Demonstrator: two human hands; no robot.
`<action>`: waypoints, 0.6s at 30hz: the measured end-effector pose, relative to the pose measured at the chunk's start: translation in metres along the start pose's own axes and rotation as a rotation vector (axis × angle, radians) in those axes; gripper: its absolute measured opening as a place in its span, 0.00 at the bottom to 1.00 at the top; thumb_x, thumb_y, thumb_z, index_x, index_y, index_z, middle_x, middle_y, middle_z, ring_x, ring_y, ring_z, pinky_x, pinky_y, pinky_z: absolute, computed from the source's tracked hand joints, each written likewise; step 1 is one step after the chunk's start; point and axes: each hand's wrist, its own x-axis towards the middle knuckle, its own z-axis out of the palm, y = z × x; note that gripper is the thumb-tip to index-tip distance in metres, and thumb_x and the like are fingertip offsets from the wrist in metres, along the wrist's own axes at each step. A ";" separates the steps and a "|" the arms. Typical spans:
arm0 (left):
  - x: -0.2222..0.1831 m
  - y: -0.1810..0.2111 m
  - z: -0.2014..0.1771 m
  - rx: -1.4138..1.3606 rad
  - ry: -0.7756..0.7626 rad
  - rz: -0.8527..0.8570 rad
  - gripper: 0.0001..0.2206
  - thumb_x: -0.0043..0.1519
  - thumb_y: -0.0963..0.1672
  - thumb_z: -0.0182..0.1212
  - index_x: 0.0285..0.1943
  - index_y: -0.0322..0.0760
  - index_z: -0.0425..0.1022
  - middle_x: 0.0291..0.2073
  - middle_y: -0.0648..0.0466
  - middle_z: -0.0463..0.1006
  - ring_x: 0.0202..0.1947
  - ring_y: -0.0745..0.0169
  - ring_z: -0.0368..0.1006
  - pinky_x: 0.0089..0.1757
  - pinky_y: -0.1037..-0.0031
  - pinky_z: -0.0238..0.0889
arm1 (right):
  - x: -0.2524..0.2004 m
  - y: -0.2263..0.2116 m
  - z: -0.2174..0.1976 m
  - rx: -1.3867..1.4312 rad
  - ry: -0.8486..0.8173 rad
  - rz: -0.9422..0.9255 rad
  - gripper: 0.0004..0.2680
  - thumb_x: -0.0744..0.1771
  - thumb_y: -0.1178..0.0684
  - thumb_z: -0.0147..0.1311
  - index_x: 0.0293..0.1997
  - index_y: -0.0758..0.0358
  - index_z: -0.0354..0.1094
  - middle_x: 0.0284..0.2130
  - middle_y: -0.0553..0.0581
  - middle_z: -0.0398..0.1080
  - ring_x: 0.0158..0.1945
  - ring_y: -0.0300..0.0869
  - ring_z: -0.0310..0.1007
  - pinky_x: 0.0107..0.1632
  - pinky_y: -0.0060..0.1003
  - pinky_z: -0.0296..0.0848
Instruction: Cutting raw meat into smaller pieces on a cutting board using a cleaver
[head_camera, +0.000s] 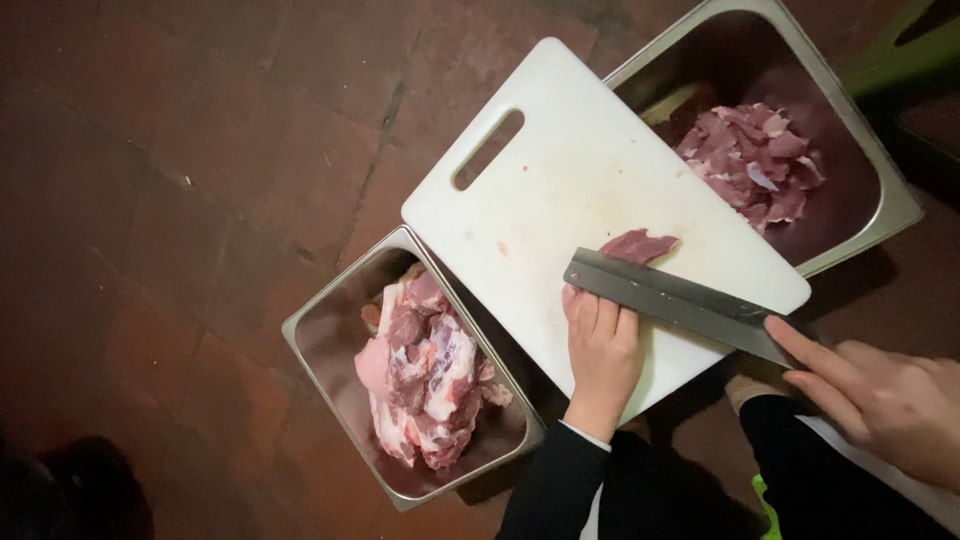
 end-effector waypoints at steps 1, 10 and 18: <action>0.000 -0.002 0.001 0.002 0.001 -0.004 0.09 0.63 0.34 0.65 0.51 0.19 0.76 0.51 0.36 0.75 0.55 0.37 0.67 0.63 0.36 0.57 | 0.000 0.000 -0.001 0.000 -0.001 -0.005 0.26 0.65 0.30 0.44 0.74 0.24 0.54 0.19 0.40 0.62 0.22 0.39 0.73 0.26 0.39 0.69; 0.004 0.001 -0.001 0.083 -0.011 -0.005 0.03 0.64 0.34 0.55 0.41 0.25 0.74 0.43 0.41 0.74 0.52 0.42 0.69 0.59 0.53 0.60 | -0.004 0.004 0.011 0.074 0.059 0.062 0.23 0.66 0.34 0.47 0.74 0.26 0.60 0.19 0.44 0.56 0.23 0.41 0.68 0.27 0.40 0.68; 0.015 0.007 -0.010 0.055 0.009 -0.035 0.03 0.63 0.36 0.57 0.44 0.25 0.74 0.44 0.40 0.73 0.49 0.41 0.67 0.60 0.44 0.57 | 0.104 -0.047 -0.038 0.162 -0.070 -0.216 0.24 0.66 0.33 0.48 0.72 0.35 0.55 0.22 0.48 0.72 0.15 0.47 0.70 0.18 0.48 0.69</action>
